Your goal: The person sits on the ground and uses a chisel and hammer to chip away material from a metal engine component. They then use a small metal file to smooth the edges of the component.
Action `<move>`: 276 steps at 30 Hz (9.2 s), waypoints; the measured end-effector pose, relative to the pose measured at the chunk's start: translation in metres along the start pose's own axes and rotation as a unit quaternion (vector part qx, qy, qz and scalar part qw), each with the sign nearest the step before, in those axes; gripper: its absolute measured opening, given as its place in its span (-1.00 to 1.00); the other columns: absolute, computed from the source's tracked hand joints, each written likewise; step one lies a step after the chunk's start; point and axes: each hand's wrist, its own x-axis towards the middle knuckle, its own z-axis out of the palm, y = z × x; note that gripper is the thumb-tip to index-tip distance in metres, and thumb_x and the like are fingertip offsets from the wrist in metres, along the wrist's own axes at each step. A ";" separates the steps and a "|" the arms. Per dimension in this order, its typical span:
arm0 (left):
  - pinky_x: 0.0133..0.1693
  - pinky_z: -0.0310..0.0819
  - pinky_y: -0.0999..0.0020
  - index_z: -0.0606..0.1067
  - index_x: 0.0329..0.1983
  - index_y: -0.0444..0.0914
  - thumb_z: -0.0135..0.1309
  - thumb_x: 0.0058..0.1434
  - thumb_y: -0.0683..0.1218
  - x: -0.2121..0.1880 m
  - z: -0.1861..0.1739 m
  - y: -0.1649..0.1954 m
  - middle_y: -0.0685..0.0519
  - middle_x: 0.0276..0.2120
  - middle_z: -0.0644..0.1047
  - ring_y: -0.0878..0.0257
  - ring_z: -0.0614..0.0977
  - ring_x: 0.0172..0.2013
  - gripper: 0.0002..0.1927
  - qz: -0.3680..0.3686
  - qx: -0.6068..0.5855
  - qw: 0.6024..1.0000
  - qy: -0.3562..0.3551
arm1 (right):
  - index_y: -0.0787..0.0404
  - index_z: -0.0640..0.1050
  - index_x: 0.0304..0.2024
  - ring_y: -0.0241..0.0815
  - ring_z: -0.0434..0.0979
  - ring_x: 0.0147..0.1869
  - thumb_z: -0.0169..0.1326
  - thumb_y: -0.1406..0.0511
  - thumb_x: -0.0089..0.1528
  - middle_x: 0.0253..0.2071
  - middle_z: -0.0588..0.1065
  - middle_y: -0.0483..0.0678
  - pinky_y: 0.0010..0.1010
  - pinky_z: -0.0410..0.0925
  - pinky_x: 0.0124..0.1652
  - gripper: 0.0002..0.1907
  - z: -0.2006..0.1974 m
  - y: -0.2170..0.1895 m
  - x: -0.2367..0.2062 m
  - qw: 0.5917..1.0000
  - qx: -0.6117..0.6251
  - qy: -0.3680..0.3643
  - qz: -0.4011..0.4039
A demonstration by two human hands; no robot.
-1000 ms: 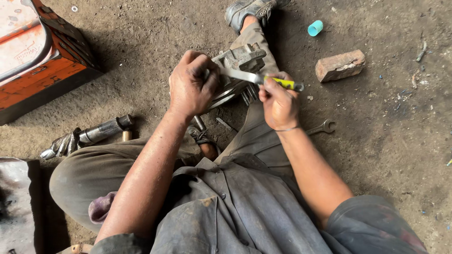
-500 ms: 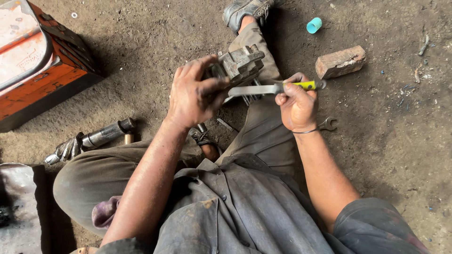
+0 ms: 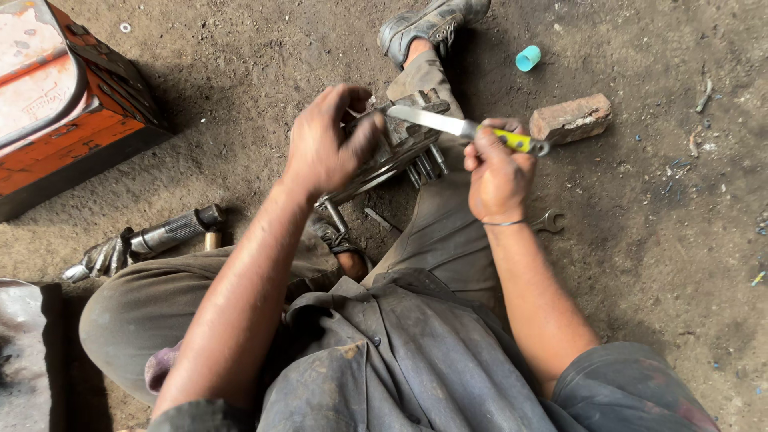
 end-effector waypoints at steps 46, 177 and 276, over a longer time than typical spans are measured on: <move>-0.09 0.53 0.22 0.61 -0.01 -0.17 -0.06 0.37 0.29 -0.005 -0.043 -0.034 0.04 -0.25 0.66 0.23 0.68 -0.26 -0.49 -0.250 0.008 0.963 -0.097 | 0.20 0.49 -0.03 -0.37 0.36 -0.39 0.12 0.31 0.43 -0.37 0.43 -0.13 -0.51 0.27 -0.36 -0.88 -0.034 0.016 -0.025 0.995 -0.068 -0.072 0.033; -0.18 0.57 0.34 0.49 0.07 -0.28 -0.01 0.40 0.09 -0.076 -0.042 -0.182 0.03 -0.21 0.61 0.28 0.63 -0.26 -0.61 -0.280 -0.482 0.816 0.155 | 0.04 0.56 -0.18 -0.05 0.53 -0.44 -0.14 0.24 0.47 -0.50 0.49 0.01 -0.20 0.37 -0.44 -0.76 0.147 0.148 -0.014 0.670 -0.573 -0.469 -0.060; 0.05 0.53 0.19 0.46 0.13 -0.32 -0.04 0.35 0.17 -0.055 -0.041 -0.155 -0.07 -0.06 0.60 0.14 0.62 -0.01 -0.49 -0.312 -0.430 0.831 0.166 | 0.11 0.62 -0.18 -0.28 0.60 -0.08 0.13 0.34 0.30 -0.20 0.61 -0.15 -0.34 0.46 -0.02 -0.93 0.150 0.142 0.020 0.824 -0.411 -0.389 -0.028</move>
